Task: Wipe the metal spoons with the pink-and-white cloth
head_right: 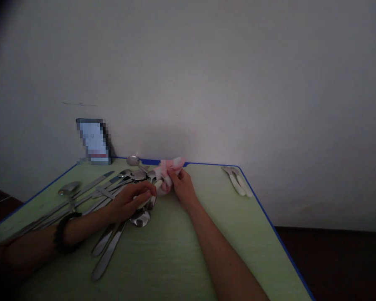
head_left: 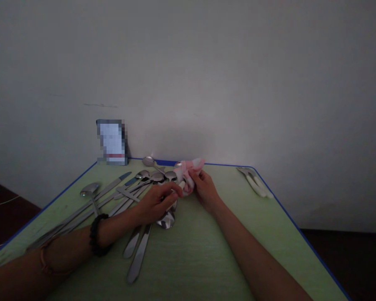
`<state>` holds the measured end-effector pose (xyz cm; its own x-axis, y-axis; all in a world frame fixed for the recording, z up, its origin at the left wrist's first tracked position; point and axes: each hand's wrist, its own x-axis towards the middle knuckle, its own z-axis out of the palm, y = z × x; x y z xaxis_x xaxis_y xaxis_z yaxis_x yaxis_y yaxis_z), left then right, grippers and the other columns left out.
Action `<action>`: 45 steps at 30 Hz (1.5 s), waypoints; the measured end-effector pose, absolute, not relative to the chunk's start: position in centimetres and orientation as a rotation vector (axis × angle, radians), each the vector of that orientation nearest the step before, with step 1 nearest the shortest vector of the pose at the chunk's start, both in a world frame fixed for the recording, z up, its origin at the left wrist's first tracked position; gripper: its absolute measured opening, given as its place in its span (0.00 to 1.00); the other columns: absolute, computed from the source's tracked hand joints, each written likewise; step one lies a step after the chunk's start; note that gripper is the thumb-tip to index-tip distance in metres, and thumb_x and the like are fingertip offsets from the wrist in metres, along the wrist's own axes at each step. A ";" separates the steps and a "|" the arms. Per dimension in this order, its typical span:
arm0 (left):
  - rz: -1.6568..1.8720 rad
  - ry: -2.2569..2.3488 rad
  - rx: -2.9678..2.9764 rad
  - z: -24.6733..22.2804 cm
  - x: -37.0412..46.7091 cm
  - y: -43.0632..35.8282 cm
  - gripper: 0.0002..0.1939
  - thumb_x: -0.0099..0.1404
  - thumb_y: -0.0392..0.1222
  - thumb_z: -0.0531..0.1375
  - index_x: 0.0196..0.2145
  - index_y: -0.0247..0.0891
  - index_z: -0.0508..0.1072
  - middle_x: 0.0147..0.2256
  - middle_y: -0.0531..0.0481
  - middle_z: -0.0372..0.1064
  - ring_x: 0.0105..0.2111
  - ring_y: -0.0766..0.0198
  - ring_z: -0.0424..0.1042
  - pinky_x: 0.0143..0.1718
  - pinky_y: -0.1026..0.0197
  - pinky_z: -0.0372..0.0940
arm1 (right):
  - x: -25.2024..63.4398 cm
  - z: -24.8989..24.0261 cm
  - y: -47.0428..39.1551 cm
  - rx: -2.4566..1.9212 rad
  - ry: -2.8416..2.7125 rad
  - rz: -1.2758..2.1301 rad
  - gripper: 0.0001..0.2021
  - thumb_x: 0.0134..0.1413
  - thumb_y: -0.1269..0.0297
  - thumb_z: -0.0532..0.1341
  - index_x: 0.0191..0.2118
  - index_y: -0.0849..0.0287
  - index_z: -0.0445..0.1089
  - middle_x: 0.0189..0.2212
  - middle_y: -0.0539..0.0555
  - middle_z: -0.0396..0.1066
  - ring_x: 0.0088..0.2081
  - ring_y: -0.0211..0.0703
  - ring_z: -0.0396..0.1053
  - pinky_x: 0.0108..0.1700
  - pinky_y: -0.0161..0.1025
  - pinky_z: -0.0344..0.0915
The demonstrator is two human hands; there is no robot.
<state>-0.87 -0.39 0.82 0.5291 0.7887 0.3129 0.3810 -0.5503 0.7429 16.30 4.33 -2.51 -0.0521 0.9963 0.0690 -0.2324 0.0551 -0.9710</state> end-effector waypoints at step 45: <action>1.195 0.820 1.548 3.0 -0.3 -0.3 0.38 0.61 0.35 0.54 0.60 0.39 0.32 0.39 0.46 0.70 0.30 0.66 0.70 0.33 0.62 0.63 | 15.9 0.7 3.5 -0.930 -0.742 1.370 0.12 0.39 0.55 0.66 0.29 0.58 0.71 0.21 0.48 0.73 0.22 0.38 0.67 0.25 0.35 0.62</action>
<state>-0.26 -0.30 2.97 0.2888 0.9103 0.2965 -0.0503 -0.2948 0.9542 15.93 3.54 0.65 0.0844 0.9929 -0.0834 -0.4727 -0.0337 -0.8806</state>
